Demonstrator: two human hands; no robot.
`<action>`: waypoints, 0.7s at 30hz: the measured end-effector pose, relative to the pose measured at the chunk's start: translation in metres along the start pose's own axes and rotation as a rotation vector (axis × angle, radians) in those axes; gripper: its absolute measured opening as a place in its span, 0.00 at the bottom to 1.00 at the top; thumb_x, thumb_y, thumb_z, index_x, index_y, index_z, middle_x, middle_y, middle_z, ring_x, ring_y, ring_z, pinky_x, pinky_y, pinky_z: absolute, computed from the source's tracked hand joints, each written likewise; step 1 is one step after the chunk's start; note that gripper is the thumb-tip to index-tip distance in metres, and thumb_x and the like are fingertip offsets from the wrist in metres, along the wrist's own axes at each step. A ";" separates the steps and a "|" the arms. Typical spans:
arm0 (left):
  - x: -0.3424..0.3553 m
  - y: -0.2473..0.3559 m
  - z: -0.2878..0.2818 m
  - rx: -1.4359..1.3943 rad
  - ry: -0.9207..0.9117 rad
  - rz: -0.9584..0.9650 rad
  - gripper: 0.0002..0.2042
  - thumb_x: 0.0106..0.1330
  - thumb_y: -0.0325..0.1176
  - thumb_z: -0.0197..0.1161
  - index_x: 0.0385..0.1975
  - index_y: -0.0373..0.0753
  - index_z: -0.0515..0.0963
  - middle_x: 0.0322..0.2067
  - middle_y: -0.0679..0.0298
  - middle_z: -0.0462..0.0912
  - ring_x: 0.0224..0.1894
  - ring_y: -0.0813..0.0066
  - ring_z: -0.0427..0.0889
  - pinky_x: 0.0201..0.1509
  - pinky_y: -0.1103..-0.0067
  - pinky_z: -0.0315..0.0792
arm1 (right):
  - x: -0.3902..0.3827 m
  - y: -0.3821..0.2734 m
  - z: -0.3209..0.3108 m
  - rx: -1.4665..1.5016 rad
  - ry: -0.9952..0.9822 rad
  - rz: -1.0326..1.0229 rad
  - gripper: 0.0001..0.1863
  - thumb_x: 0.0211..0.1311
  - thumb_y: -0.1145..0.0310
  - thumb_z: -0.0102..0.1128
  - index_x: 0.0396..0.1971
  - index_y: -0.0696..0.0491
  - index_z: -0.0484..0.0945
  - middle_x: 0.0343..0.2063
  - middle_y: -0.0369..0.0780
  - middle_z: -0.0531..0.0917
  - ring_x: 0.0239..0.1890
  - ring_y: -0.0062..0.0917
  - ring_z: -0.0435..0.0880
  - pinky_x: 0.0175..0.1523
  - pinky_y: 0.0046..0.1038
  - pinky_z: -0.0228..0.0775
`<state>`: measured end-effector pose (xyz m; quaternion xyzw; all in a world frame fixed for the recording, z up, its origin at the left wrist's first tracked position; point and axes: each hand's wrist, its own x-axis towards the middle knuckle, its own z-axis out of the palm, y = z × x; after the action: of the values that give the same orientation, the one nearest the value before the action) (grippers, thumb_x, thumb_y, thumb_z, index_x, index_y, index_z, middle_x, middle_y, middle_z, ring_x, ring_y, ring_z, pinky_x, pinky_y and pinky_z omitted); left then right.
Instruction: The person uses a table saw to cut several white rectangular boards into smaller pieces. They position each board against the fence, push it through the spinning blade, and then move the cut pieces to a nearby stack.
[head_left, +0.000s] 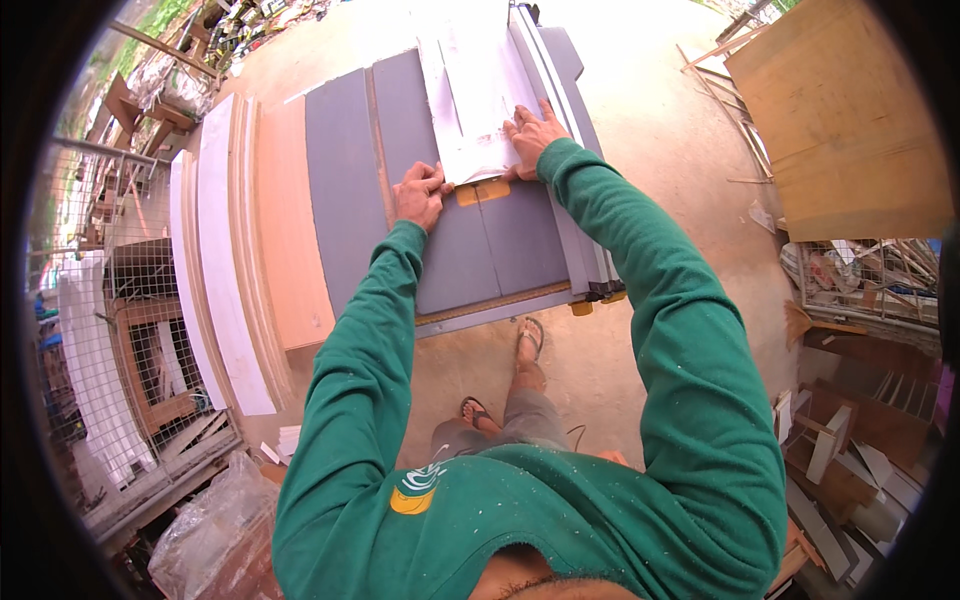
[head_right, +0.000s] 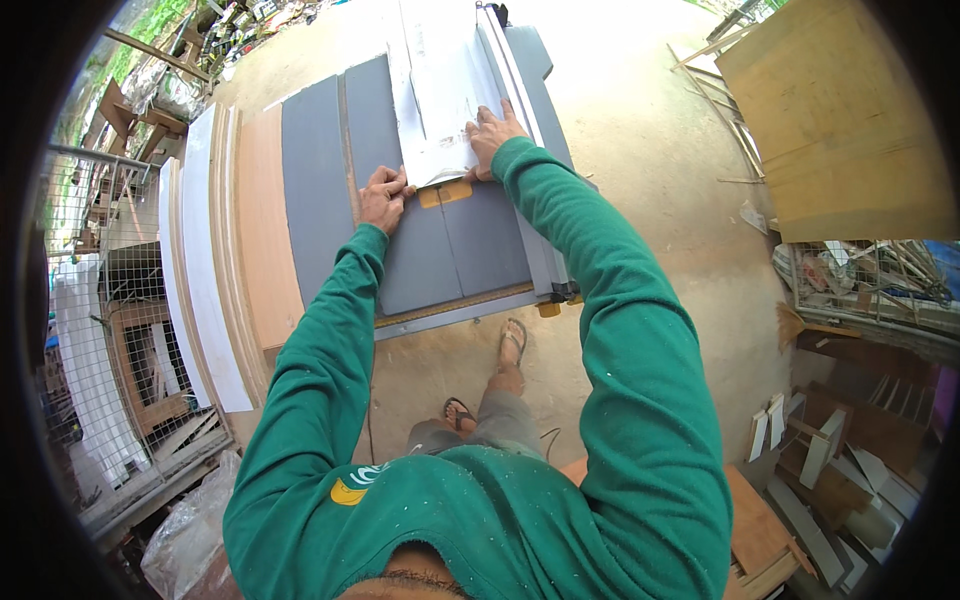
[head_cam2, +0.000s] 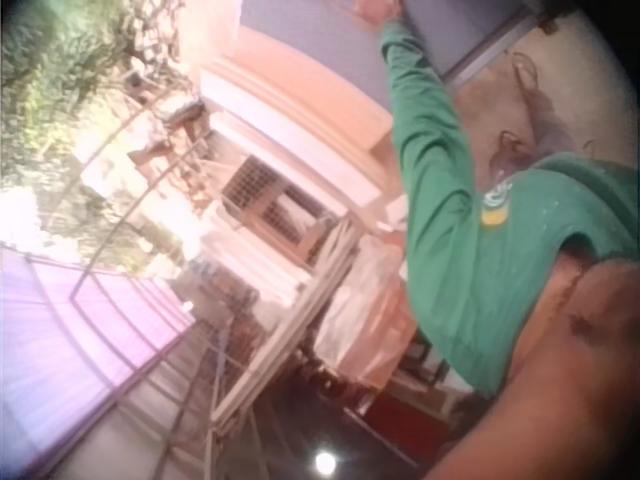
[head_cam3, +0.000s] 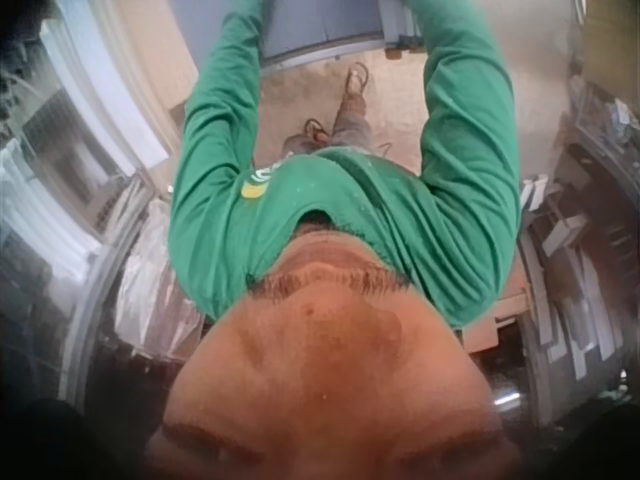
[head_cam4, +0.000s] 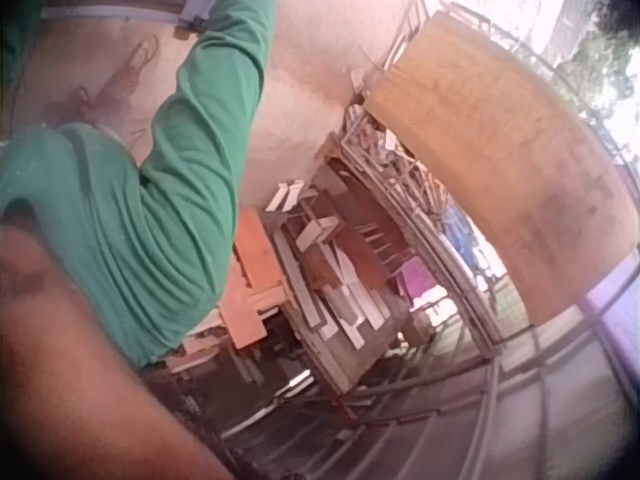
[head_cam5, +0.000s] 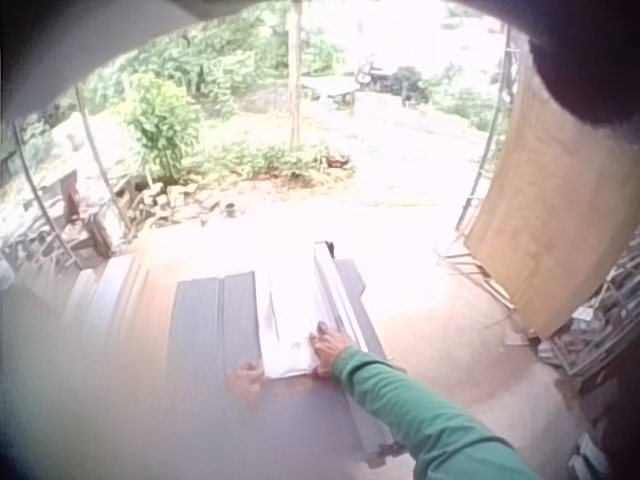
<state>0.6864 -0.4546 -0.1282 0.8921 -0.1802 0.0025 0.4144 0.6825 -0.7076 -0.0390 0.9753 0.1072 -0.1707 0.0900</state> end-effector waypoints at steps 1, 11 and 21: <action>0.001 -0.002 0.001 0.010 0.014 0.022 0.08 0.63 0.20 0.63 0.40 0.34 0.85 0.35 0.61 0.80 0.38 0.63 0.81 0.44 0.68 0.74 | 0.001 0.000 -0.002 0.003 -0.001 0.001 0.52 0.56 0.35 0.64 0.72 0.56 0.60 0.71 0.49 0.66 0.78 0.33 0.52 0.81 0.47 0.29; 0.011 -0.002 -0.001 -0.001 -0.023 -0.042 0.09 0.64 0.25 0.64 0.42 0.37 0.86 0.36 0.64 0.80 0.42 0.64 0.80 0.48 0.67 0.72 | 0.014 0.003 -0.001 -0.015 -0.002 0.025 0.56 0.53 0.29 0.64 0.73 0.54 0.61 0.72 0.46 0.65 0.78 0.31 0.52 0.81 0.46 0.31; 0.024 0.004 -0.005 0.099 -0.069 -0.064 0.08 0.65 0.30 0.67 0.40 0.38 0.88 0.39 0.68 0.79 0.51 0.66 0.74 0.58 0.73 0.62 | 0.028 0.008 -0.004 0.002 -0.013 0.032 0.56 0.51 0.30 0.67 0.72 0.54 0.62 0.71 0.47 0.66 0.78 0.31 0.53 0.81 0.46 0.35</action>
<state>0.7083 -0.4610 -0.1184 0.9164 -0.1653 -0.0327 0.3631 0.7112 -0.7097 -0.0439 0.9759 0.0911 -0.1755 0.0925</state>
